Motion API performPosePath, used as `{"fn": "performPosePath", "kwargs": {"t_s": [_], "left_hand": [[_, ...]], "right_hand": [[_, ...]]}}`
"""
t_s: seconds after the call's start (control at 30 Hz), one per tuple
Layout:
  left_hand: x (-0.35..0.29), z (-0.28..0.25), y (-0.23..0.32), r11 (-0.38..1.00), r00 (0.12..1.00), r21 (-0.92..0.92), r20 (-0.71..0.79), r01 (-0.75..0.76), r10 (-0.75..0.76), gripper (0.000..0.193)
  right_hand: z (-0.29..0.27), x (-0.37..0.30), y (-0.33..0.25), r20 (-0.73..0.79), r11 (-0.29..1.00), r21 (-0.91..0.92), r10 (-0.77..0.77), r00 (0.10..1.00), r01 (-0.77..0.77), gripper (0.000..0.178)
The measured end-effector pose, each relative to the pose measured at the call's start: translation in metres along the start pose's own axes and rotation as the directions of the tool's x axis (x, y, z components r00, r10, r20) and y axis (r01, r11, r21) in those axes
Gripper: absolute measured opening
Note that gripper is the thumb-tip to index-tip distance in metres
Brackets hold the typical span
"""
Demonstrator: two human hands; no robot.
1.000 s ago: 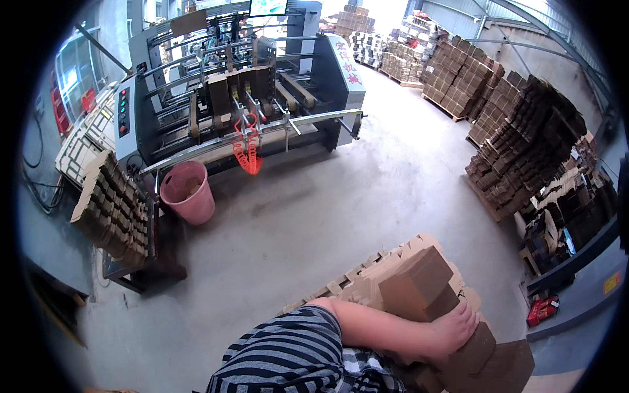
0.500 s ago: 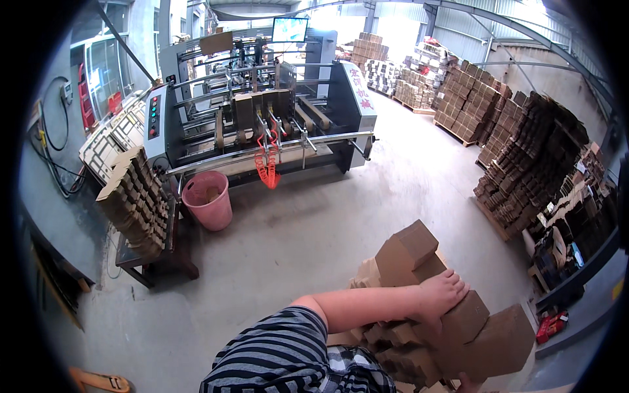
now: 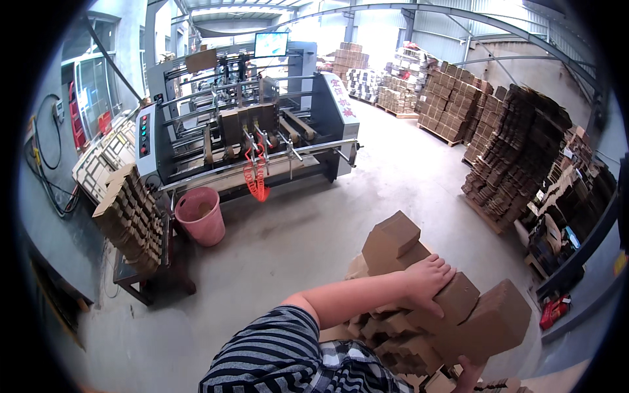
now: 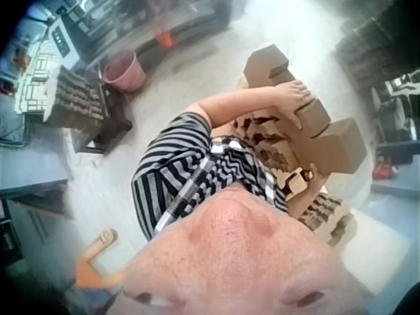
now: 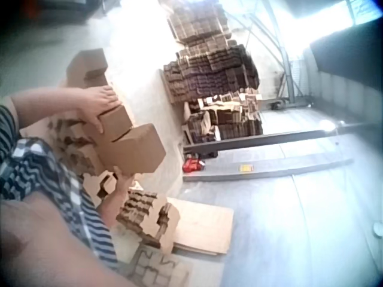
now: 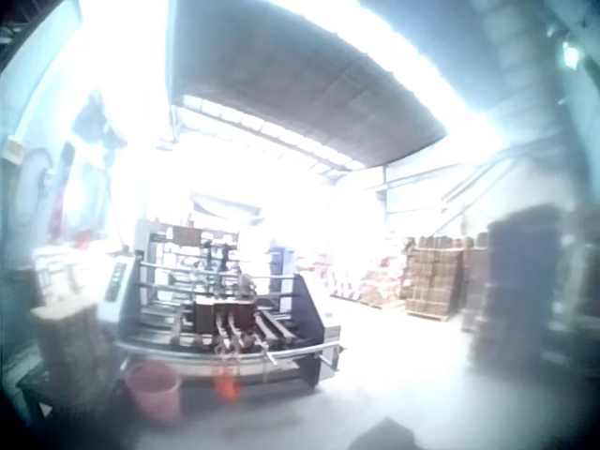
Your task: The person picks up flat cardboard pieces from a stack, folds them into box shapes, and places them onto a conveyor machine. The person repeats this process multiple times, handling the cardboard by hand.
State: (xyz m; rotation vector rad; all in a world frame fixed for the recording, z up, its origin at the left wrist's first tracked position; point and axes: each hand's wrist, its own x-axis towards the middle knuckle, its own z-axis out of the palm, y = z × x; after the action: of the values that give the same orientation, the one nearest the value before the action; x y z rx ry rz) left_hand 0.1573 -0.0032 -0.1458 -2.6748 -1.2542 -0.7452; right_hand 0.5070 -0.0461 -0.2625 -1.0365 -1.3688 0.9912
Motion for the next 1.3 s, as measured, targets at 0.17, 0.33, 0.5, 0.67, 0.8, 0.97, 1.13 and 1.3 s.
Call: {"fn": "performPosePath", "kwargs": {"t_s": [0.17,0.33,0.5,0.67,0.8,0.97,1.13,1.3], "left_hand": [[0.009,-0.003,0.005,0.999,0.999,0.028,0.027,-0.043,0.043,0.112],[0.003,0.0,0.0,0.998,0.999,0.057,0.037,-0.023,0.021,0.112],[0.007,-0.003,0.001,0.999,0.994,0.034,0.109,0.005,-0.009,0.113],[0.003,0.0,0.005,0.996,1.0,0.085,-0.002,-0.029,0.029,0.115],[0.001,0.001,0.007,0.995,0.999,0.101,-0.014,-0.027,0.029,0.116],[0.004,-0.003,0.006,0.994,1.0,0.112,0.002,-0.006,0.006,0.116],[0.005,-0.001,0.005,0.997,1.0,0.08,0.01,-0.001,0.0,0.114],[0.013,-0.011,0.007,0.998,0.993,-0.021,0.099,0.062,-0.06,0.106]], "right_hand": [[0.004,-0.011,-0.022,-0.029,0.997,-0.064,0.047,0.998,-0.049,0.077],[0.02,-0.008,-0.089,0.127,0.984,-0.093,0.165,0.978,-0.154,0.082],[0.016,-0.002,-0.06,0.062,0.979,-0.201,0.028,0.998,-0.015,0.08],[0.004,-0.001,-0.053,0.091,0.955,-0.29,0.091,0.992,-0.061,0.082],[0.008,-0.003,-0.049,0.049,0.985,-0.158,0.073,0.996,-0.064,0.076],[0.012,-0.004,-0.057,0.021,0.979,-0.146,0.147,0.989,-0.142,0.072],[0.011,-0.008,-0.054,-0.091,0.965,-0.142,0.209,0.974,-0.221,0.083],[0.008,-0.007,-0.046,-0.12,0.952,-0.118,0.267,0.956,-0.281,0.084]]}}
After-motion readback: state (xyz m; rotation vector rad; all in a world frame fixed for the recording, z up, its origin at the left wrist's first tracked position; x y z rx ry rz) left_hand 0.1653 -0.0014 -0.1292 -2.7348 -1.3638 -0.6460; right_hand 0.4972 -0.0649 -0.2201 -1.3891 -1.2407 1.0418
